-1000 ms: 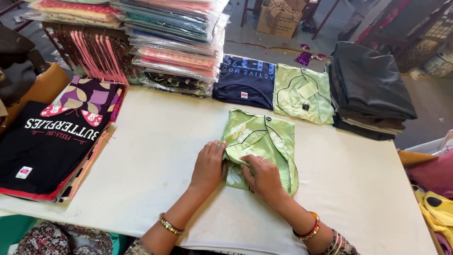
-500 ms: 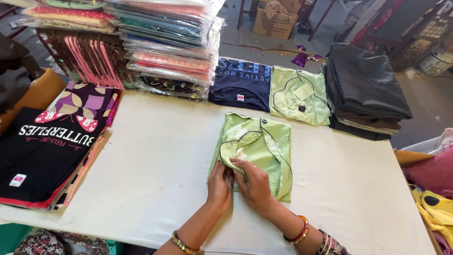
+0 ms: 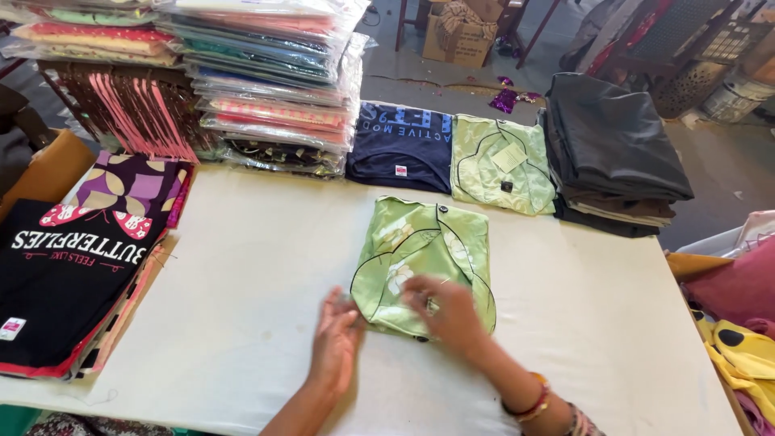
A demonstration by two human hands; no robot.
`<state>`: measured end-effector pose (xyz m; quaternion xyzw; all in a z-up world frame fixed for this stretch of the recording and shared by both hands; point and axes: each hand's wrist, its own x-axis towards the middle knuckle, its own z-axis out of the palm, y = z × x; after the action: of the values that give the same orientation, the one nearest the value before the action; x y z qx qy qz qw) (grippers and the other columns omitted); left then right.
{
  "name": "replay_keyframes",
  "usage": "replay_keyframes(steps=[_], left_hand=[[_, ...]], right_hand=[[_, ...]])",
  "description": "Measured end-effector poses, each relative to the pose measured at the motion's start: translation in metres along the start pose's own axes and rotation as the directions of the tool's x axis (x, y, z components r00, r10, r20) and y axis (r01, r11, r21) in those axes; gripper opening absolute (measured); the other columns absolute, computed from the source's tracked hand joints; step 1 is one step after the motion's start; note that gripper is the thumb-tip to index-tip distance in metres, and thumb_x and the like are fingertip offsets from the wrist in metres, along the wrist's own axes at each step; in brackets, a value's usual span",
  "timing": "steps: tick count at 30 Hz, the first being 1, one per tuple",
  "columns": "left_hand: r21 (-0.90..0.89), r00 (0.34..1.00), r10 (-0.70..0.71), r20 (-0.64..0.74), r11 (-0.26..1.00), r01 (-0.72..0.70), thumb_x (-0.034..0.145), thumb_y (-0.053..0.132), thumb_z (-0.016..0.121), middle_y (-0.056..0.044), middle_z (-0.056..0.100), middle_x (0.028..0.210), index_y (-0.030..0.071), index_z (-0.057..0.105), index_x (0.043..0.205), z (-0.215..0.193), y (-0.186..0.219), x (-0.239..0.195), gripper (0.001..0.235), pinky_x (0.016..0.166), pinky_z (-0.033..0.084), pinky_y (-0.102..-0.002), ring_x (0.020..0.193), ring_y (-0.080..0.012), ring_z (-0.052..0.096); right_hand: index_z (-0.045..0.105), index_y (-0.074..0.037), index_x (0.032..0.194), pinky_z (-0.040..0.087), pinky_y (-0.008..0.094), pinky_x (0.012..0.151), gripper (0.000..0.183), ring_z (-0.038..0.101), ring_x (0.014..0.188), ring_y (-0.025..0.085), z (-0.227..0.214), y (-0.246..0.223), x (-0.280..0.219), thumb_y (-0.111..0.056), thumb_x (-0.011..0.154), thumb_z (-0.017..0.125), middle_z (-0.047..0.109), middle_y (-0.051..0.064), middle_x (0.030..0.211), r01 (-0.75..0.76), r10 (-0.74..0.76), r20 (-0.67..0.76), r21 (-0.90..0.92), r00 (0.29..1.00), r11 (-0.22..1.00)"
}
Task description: The person folds a green floral-patterned shirt on a white table, smoothing the fabric and aligning the edges before stacking it. They then unfold and fold a pink floral-patterned shirt using the same method, handling the garments by hand.
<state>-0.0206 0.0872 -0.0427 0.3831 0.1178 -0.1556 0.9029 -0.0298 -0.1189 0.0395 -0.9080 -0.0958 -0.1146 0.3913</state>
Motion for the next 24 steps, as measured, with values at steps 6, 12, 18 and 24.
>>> replay_keyframes(steps=[6,12,18,24], left_hand=[[0.572,0.911,0.323,0.257,0.709,-0.413,0.098,0.021,0.060,-0.001,0.066,0.104,0.009,0.070,0.117,0.023,0.055,0.096,0.025,0.088,0.052,-0.032,0.094,-0.0124,0.061],[0.938,0.859,0.427,0.284,0.062,-0.341,0.088,0.030,0.075,-0.016,0.068,0.112,0.014,0.060,0.132,0.055,0.031,0.219,0.050,0.082,0.051,-0.043,0.097,-0.0319,0.066],[0.930,0.900,0.374,0.224,0.195,-0.312,0.087,0.015,0.070,-0.009,0.074,0.091,0.027,0.062,0.136,0.067,0.030,0.227,0.051,0.077,0.056,-0.042,0.082,-0.0293,0.073],[0.934,0.867,0.447,0.219,0.161,-0.319,0.090,0.013,0.071,-0.011,0.072,0.084,0.027,0.066,0.134,0.069,0.030,0.218,0.046,0.073,0.055,-0.043,0.076,-0.0300,0.071]], right_hand=[[0.075,-0.010,0.105,0.059,0.029,0.071,0.020,0.075,0.079,0.013,-0.046,0.123,0.066,-0.026,0.093,0.073,0.078,0.004,0.091,-0.243,0.200,-0.409,-0.055,0.890,0.969],[0.069,-0.012,0.121,0.056,0.034,0.072,0.045,0.073,0.077,0.017,-0.033,0.177,0.079,-0.036,0.084,0.079,0.075,0.004,0.084,-0.436,0.383,-0.442,-0.019,0.811,0.900],[0.063,-0.010,0.125,0.053,0.039,0.066,0.054,0.067,0.072,0.020,-0.035,0.196,0.084,-0.033,0.082,0.084,0.070,0.002,0.077,-0.403,0.305,-0.457,-0.132,0.835,0.906],[0.067,-0.016,0.125,0.053,0.036,0.065,0.043,0.065,0.066,0.019,-0.029,0.182,0.082,-0.015,0.083,0.079,0.067,0.002,0.072,-0.443,0.386,-0.441,-0.030,0.811,0.896]])
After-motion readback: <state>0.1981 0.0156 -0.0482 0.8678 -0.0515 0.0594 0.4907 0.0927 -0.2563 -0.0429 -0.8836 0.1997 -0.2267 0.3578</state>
